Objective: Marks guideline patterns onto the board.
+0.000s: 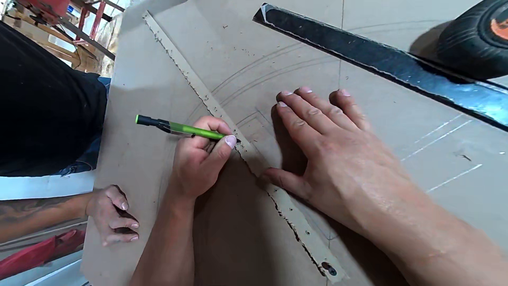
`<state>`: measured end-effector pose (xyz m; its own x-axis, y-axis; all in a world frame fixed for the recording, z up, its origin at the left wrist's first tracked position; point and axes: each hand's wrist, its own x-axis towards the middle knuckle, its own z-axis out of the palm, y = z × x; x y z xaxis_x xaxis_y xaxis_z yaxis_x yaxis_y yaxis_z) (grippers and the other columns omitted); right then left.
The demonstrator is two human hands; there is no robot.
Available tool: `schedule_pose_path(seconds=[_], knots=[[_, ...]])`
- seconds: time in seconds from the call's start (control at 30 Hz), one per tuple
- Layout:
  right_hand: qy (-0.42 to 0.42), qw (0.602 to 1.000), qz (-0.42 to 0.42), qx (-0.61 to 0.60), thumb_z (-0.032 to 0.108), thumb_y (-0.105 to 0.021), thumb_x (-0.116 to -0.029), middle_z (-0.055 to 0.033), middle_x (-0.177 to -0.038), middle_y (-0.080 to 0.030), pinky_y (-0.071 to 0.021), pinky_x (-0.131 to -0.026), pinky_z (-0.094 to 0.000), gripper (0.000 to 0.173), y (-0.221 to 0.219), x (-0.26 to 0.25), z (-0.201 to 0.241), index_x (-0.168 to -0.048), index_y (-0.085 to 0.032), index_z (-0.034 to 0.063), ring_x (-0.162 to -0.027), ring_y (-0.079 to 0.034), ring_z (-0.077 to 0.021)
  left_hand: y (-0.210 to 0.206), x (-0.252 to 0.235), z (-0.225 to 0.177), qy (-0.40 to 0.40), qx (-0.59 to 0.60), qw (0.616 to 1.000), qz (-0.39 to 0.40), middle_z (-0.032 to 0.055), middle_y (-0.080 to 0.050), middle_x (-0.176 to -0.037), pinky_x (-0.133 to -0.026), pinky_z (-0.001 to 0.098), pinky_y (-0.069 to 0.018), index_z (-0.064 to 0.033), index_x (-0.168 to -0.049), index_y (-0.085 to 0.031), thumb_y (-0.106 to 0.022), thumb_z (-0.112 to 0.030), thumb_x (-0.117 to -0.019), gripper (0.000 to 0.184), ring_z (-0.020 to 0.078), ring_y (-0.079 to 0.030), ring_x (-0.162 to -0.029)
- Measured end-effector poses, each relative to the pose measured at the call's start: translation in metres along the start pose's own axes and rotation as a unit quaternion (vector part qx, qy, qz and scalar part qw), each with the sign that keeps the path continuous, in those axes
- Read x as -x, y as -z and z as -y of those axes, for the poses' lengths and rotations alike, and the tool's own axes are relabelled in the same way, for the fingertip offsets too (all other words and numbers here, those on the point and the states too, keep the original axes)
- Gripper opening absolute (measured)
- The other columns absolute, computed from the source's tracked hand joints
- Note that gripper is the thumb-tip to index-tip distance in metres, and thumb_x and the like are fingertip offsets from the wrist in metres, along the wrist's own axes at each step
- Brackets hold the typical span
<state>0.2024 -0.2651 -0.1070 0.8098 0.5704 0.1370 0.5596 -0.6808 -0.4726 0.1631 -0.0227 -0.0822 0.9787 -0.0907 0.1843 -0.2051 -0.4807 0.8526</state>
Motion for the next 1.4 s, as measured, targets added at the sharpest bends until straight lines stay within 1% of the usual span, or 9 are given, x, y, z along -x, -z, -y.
schedule_pose_path(seconds=[0.37,0.6,0.83,0.97,1.1,1.2,1.3,1.37,1.4], knots=[[-0.002,1.0,0.011,0.001,0.079,-0.059,-0.081,-0.0084,-0.165,-0.038,-0.0127,-0.129,-0.0574,0.103,0.0,-0.001,0.0,-0.154,-0.047,0.0081,-0.155,-0.03,-0.026,-0.01,-0.002,-0.006,-0.004,-0.16,0.987,-0.023,-0.004,-0.061,-0.073,-0.044,0.0175,-0.0388,-0.0066,-0.098,-0.067,-0.061,-0.011,-0.0993,0.008,0.0017,-0.047,-0.052],[-0.006,1.0,-0.008,-0.025,0.074,-0.065,-0.0807,-0.0098,-0.164,-0.041,-0.0139,-0.128,-0.0591,0.1,0.001,-0.001,0.001,-0.153,-0.048,0.0069,-0.155,-0.031,-0.0279,-0.012,-0.003,-0.011,-0.062,-0.263,0.963,0.011,-0.0015,-0.066,-0.084,-0.056,0.0165,-0.0473,-0.0048,-0.1,-0.069,-0.061,-0.018,-0.102,0.016,-0.0009,-0.055,-0.065],[-0.002,1.0,-0.002,-0.022,0.074,-0.066,-0.0803,-0.0099,-0.164,-0.04,-0.0142,-0.128,-0.0582,0.1,0.0,-0.001,0.0,-0.153,-0.049,0.0064,-0.155,-0.031,-0.0265,-0.006,-0.005,-0.013,-0.029,-0.239,0.97,0.03,-0.0033,-0.066,-0.081,-0.054,0.0188,-0.0489,-0.0061,-0.103,-0.069,-0.063,-0.017,-0.1003,0.013,0.001,-0.056,-0.062],[0.0,1.0,0.001,-0.026,0.07,-0.068,-0.0813,-0.0095,-0.164,-0.04,-0.0134,-0.128,-0.0581,0.097,0.001,-0.001,0.0,-0.153,-0.048,0.0064,-0.155,-0.03,-0.0264,-0.008,-0.005,-0.004,-0.044,-0.116,0.991,-0.045,0.0004,-0.071,-0.09,-0.063,0.0218,-0.0549,-0.0038,-0.098,-0.073,-0.071,-0.012,-0.0961,0.008,0.005,-0.063,-0.073],[0.005,1.0,-0.003,-0.021,0.074,-0.066,-0.0806,-0.0096,-0.164,-0.04,-0.0141,-0.128,-0.0593,0.1,0.0,-0.001,0.0,-0.152,-0.049,0.0073,-0.155,-0.031,-0.028,0.01,-0.012,0.0,-0.082,0.156,0.975,-0.133,0.016,-0.07,-0.116,-0.1,0.0468,-0.0542,-0.001,-0.107,-0.07,-0.051,0.001,-0.0979,0.021,0.0296,-0.066,-0.113],[0.003,1.0,0.0,-0.014,0.079,-0.065,-0.0779,-0.009,-0.165,-0.039,-0.0122,-0.128,-0.0602,0.104,-0.001,-0.001,0.002,-0.153,-0.049,0.0094,-0.156,-0.029,-0.0286,0.01,-0.013,-0.013,-0.064,0.269,0.944,-0.181,0.0092,-0.068,-0.101,-0.085,0.039,-0.0562,-0.0058,-0.113,-0.063,-0.045,0.008,-0.0904,0.032,0.0213,-0.066,-0.092],[0.007,1.0,0.005,-0.01,0.08,-0.063,-0.0782,-0.0098,-0.165,-0.038,-0.012,-0.128,-0.0605,0.104,-0.001,-0.001,0.002,-0.153,-0.049,0.0094,-0.156,-0.029,-0.0293,0.011,-0.011,-0.027,-0.033,0.301,0.94,-0.158,0.0024,-0.063,-0.088,-0.073,0.0335,-0.054,-0.0116,-0.111,-0.064,-0.029,-0.026,-0.1058,0.038,0.0161,-0.061,-0.077],[0.008,1.0,0.012,-0.012,0.08,-0.063,-0.078,-0.0097,-0.165,-0.038,-0.0113,-0.128,-0.0599,0.105,-0.001,-0.001,0.001,-0.154,-0.048,0.0098,-0.156,-0.028,-0.0293,0.013,-0.011,-0.034,-0.006,0.274,0.951,-0.142,0.0042,-0.067,-0.087,-0.075,0.0347,-0.0565,-0.0078,-0.108,-0.067,-0.013,-0.037,-0.1111,0.062,0.0171,-0.065,-0.078],[0.009,1.0,0.011,-0.011,0.08,-0.064,-0.0778,-0.0102,-0.165,-0.038,-0.0114,-0.128,-0.0601,0.105,-0.001,-0.001,0.001,-0.154,-0.048,0.0095,-0.156,-0.029,-0.0298,0.014,-0.009,-0.037,0.002,0.247,0.96,-0.132,0.005,-0.07,-0.094,-0.083,0.0357,-0.0583,-0.0064,-0.113,-0.067,-0.019,-0.028,-0.1122,0.052,0.0174,-0.068,-0.085]])
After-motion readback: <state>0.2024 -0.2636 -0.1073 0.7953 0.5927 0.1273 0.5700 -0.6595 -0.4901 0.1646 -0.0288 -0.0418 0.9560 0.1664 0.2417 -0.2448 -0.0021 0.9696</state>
